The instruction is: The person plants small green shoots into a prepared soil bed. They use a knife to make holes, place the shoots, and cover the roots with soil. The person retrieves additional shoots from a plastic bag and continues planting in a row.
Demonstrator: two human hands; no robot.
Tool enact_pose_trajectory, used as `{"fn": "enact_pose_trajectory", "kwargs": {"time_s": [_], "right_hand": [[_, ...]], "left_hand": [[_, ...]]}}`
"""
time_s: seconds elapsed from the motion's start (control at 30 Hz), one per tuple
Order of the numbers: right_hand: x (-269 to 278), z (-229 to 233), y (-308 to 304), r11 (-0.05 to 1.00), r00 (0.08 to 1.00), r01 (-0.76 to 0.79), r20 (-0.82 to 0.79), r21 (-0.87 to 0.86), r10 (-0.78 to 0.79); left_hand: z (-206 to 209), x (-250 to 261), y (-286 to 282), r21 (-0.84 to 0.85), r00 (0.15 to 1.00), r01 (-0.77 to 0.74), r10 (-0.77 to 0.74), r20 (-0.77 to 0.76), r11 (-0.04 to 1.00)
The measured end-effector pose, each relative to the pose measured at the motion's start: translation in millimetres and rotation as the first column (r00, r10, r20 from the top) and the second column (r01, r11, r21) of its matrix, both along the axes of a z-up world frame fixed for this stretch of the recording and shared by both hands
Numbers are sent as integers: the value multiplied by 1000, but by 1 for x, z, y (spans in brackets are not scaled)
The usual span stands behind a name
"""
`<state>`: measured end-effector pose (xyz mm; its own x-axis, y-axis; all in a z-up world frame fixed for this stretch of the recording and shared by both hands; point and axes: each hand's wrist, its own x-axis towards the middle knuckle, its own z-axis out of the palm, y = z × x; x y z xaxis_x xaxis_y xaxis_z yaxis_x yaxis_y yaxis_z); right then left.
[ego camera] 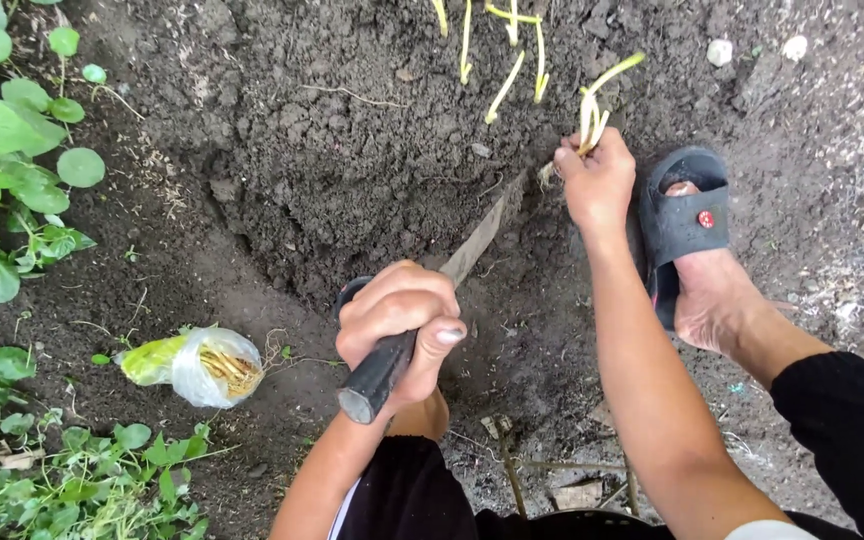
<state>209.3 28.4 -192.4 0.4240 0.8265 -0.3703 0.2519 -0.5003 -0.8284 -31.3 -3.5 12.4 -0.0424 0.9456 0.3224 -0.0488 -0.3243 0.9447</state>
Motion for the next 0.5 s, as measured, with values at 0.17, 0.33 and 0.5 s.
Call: {"fn": "enact_pose_trajectory", "kwargs": {"time_s": [0.17,0.33,0.5], "right_hand": [[-19,11,3,985,972,-84,205,-149,114],[-29,23,9,995,982,-73,169,-65,84],[-7,-20,6,999,990,-12,139,-45,19]], "left_hand": [[4,-1,3,-6,1000,-30,30,-3,1000],[4,-3,1,2,999,-33,33,7,999],[5,2,5,34,999,-49,49,14,998]]}}
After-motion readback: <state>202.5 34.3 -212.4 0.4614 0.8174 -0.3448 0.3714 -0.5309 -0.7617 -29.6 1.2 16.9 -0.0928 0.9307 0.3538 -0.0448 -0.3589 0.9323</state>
